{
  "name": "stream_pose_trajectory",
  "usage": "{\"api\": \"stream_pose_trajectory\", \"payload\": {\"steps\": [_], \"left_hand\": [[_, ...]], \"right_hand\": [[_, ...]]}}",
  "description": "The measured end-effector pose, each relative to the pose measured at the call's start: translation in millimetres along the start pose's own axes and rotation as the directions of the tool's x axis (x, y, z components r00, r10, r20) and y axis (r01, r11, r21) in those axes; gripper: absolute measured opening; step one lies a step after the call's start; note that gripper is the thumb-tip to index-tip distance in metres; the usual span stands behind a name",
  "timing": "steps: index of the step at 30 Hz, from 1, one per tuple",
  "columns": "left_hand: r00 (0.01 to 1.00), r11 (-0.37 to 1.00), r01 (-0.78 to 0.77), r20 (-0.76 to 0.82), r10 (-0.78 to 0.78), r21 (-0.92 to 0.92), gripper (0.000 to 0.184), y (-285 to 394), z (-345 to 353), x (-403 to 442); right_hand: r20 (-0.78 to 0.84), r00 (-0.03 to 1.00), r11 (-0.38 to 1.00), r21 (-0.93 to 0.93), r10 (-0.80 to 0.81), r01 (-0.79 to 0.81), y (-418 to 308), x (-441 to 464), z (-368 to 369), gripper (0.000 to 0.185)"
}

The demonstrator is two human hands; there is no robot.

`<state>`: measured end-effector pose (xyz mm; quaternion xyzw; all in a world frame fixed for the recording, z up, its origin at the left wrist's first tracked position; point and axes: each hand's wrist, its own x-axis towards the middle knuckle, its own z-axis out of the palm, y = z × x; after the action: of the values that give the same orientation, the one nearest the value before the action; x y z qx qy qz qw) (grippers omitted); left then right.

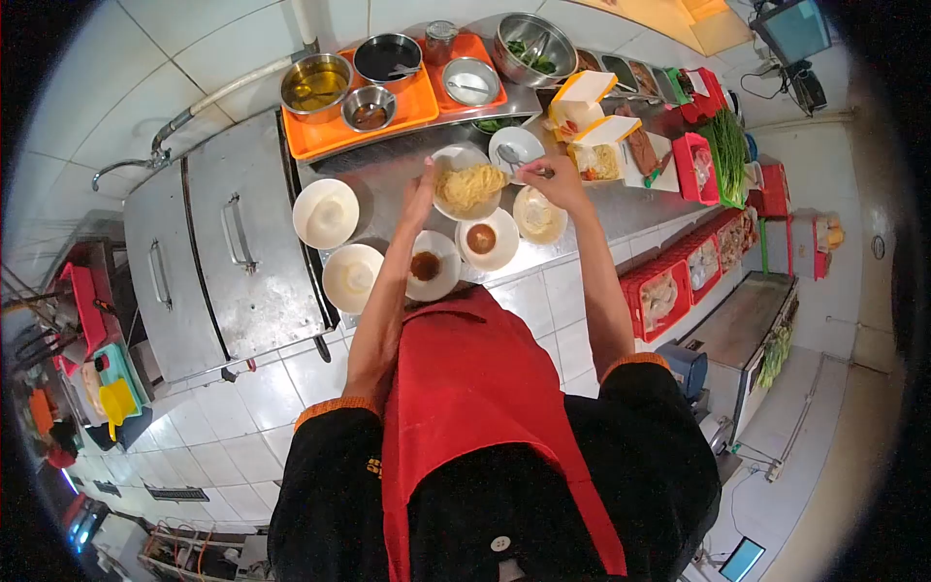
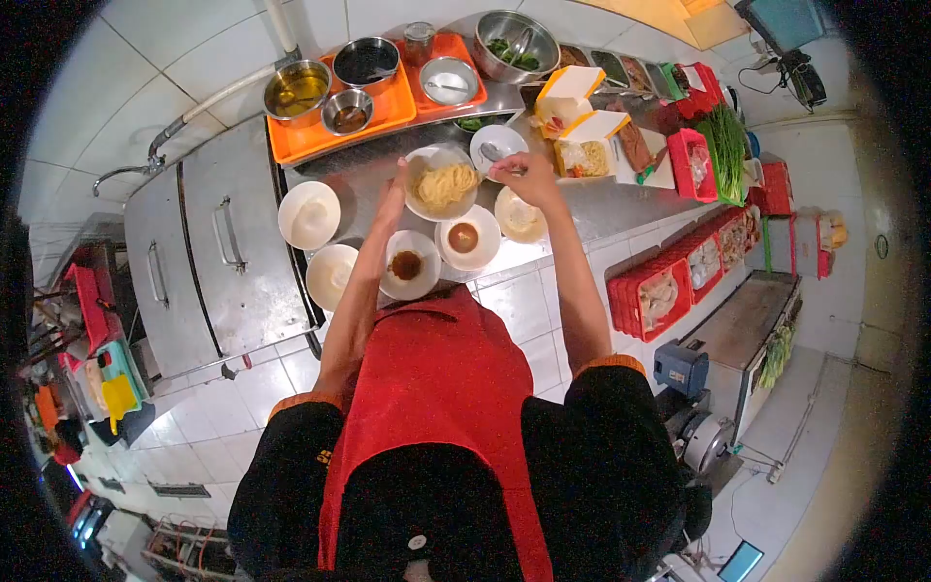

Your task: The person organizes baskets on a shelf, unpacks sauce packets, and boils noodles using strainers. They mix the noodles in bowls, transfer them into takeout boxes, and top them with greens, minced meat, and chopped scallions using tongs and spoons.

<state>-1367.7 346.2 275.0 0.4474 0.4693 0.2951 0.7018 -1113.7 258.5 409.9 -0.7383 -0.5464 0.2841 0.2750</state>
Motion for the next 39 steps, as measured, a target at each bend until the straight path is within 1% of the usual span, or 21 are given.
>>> {"api": "stream_pose_trajectory", "payload": {"steps": [2,5,6,7,11,13,14,16,20,21,22,23,26,29,31,32,34,36,37,38,39], "left_hand": [[1.000,0.999,-0.019,0.001,0.019,0.033,0.098,-5.8,-7.0,1.9],[0.995,0.996,0.083,-0.058,-0.085,-0.030,0.096,-42.1,-7.8,27.7],[0.997,0.995,0.073,-0.020,-0.074,-0.063,0.095,-40.6,-7.1,28.6],[0.998,0.993,0.060,0.011,-0.059,-0.103,0.094,-36.1,-6.0,29.5],[1.000,0.996,0.012,0.000,-0.012,-0.087,0.092,21.5,25.9,-20.6],[0.998,0.998,0.000,0.056,-0.003,0.055,0.089,22.0,30.5,-11.6],[0.999,0.999,-0.003,0.051,0.000,0.046,0.089,13.7,29.6,-2.2],[0.999,0.996,-0.045,0.035,0.042,0.083,0.085,-14.4,25.3,13.1],[1.000,0.997,0.004,0.010,-0.004,0.072,0.083,6.8,21.9,-6.7],[1.000,0.999,0.022,-0.010,-0.021,0.032,0.083,6.4,19.9,-8.4],[0.999,0.999,0.035,-0.035,-0.035,-0.012,0.083,7.2,20.1,-8.1],[0.999,0.999,0.035,-0.033,-0.035,-0.012,0.083,11.9,22.5,-11.6],[0.999,0.999,-0.037,0.034,0.039,-0.036,0.082,32.8,38.2,-19.9],[0.994,0.999,-0.034,0.101,0.032,0.018,0.085,35.3,53.3,-13.0],[1.000,0.999,-0.018,0.023,0.017,0.052,0.087,33.8,48.2,-11.4],[1.000,0.995,0.011,-0.018,-0.010,0.102,0.088,30.3,46.4,-13.0],[1.000,0.998,0.007,-0.027,-0.005,0.059,0.089,19.8,45.1,-10.3],[1.000,1.000,-0.002,-0.026,0.003,0.025,0.090,8.8,46.0,2.7],[0.999,0.998,0.030,0.016,-0.029,-0.064,0.090,0.3,46.4,10.7],[0.997,0.986,0.059,0.055,-0.051,-0.156,0.090,-3.5,49.1,16.4],[0.998,0.986,0.052,0.040,-0.047,-0.156,0.090,5.6,59.5,11.2]], "right_hand": [[0.033,0.999,0.997,0.080,0.002,-0.004,5.4,2.8,2.4,0.026],[0.027,0.999,0.996,0.091,-0.021,0.019,-27.1,-6.4,7.4,0.020],[-0.121,0.975,0.927,-0.350,-0.184,0.131,-51.5,-13.2,0.4,0.016],[-0.172,0.905,0.663,-0.735,-0.390,0.146,-65.8,-15.8,-2.4,0.012],[-0.126,0.930,0.658,-0.739,-0.345,0.144,-54.2,-19.3,5.6,0.011],[-0.080,0.961,0.889,-0.406,-0.264,0.211,-21.4,-17.5,12.2,0.016],[-0.074,0.960,0.885,-0.412,-0.271,0.218,-12.7,-17.6,6.7,0.016],[-0.070,0.998,0.988,0.152,0.002,0.009,0.3,-22.9,-5.6,0.015],[-0.070,0.997,0.964,0.267,0.024,-0.004,-9.4,-27.2,-9.0,0.013],[-0.191,0.977,0.966,-0.255,-0.090,0.039,-25.3,-32.1,-10.3,0.011],[-0.226,0.942,0.702,-0.712,-0.248,0.014,-38.6,-33.3,-11.6,0.011],[-0.227,0.942,0.701,-0.713,-0.247,0.012,-45.8,-33.3,-11.8,0.011],[-0.248,0.953,0.744,-0.667,-0.173,-0.039,-47.5,-27.4,-6.8,0.016],[-0.169,0.935,0.813,-0.556,-0.312,0.171,-11.0,-20.4,4.5,0.011],[-0.066,0.989,0.987,-0.098,-0.131,0.125,12.2,-13.0,-17.4,0.014],[-0.054,0.989,0.987,-0.088,-0.140,0.135,14.7,-10.4,-22.6,0.014],[0.008,0.999,0.989,0.138,0.048,-0.049,13.4,-9.7,-36.6,0.019],[-0.008,1.000,0.999,0.039,-0.009,0.009,-0.8,-7.4,-45.3,0.015],[-0.146,0.971,0.925,-0.360,-0.187,0.124,-9.8,-8.6,-53.8,0.011],[-0.193,0.895,0.686,-0.711,-0.402,0.155,-11.9,-6.2,-58.3,0.007],[-0.187,0.892,0.686,-0.707,-0.412,0.169,-8.3,-0.4,-59.0,0.007]]}}
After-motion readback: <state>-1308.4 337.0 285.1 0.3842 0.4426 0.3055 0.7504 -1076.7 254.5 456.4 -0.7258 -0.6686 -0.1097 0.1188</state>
